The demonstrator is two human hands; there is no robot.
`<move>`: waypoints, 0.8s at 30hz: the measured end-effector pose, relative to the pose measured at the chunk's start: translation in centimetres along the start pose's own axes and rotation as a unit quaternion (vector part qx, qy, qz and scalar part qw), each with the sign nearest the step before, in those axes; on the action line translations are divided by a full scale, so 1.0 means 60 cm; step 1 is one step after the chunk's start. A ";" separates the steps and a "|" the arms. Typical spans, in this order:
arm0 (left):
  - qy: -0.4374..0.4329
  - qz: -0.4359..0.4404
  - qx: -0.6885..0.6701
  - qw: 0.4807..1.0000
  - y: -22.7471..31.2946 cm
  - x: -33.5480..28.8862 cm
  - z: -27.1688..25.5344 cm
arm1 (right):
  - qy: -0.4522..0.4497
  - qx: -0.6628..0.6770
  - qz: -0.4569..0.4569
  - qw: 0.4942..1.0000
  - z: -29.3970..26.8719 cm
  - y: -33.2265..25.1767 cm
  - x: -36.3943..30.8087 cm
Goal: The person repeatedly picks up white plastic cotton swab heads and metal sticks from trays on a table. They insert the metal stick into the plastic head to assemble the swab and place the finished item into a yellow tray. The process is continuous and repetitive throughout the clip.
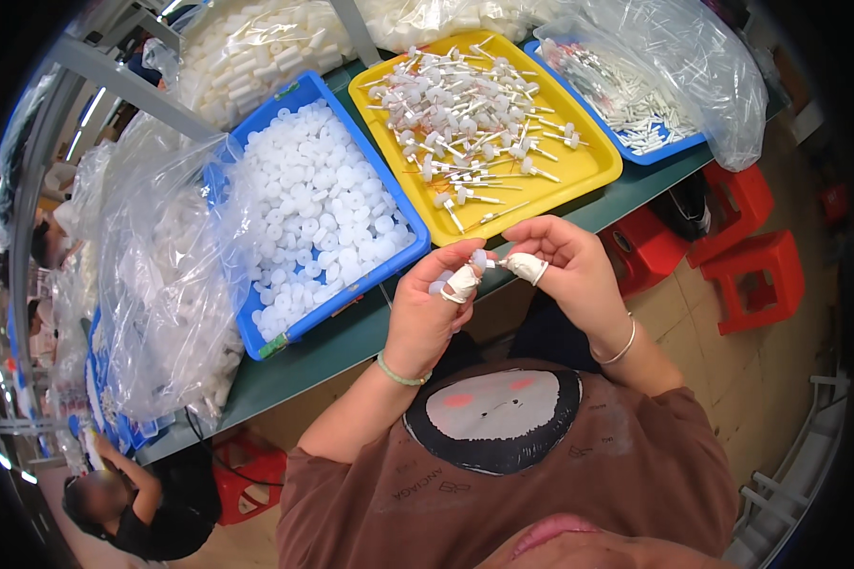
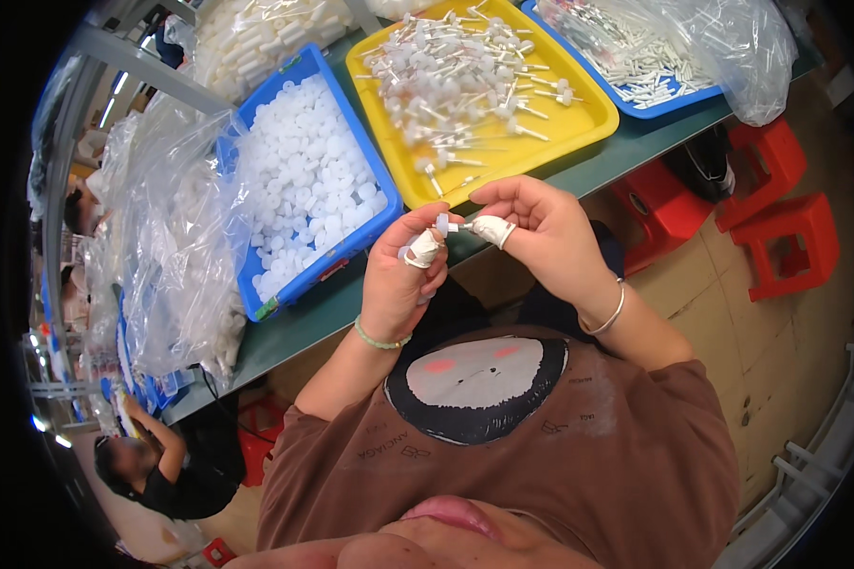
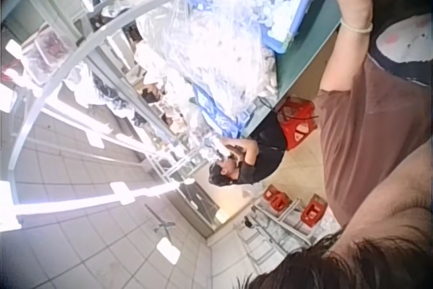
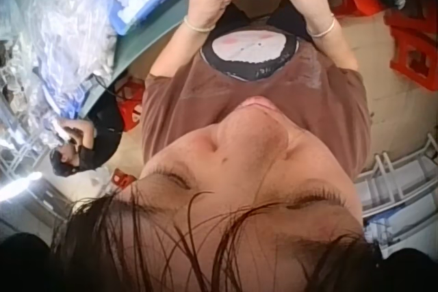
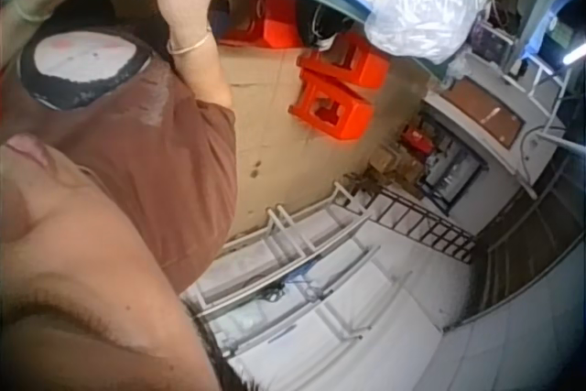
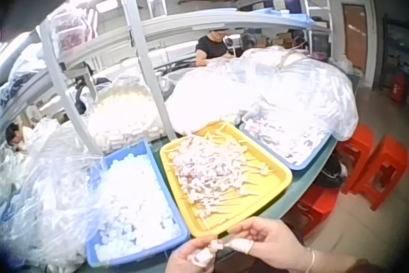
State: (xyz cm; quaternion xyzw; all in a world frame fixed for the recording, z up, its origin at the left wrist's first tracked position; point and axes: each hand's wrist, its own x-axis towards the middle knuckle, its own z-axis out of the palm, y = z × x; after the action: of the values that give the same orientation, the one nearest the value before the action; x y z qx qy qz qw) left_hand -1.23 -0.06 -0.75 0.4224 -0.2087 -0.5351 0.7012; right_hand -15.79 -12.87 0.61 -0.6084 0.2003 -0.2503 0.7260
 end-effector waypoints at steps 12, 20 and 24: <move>-0.053 -0.038 -0.001 0.998 0.020 0.005 -0.004 | 0.215 -0.307 -0.250 0.893 -0.038 -0.039 0.129; -0.128 -0.068 -0.123 0.982 0.012 0.004 -0.037 | 0.001 -0.501 -0.251 0.828 -0.068 -0.038 0.175; -0.115 -0.069 -0.074 0.988 0.022 0.004 -0.015 | -0.012 -0.511 -0.273 0.815 -0.043 -0.017 0.177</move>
State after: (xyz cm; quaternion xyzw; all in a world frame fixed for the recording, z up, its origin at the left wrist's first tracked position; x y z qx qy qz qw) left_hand 0.30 0.13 -0.23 0.3181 -0.2179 -0.6416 0.6631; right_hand -8.99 -21.48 1.28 -0.9244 0.1160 -0.2930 0.2150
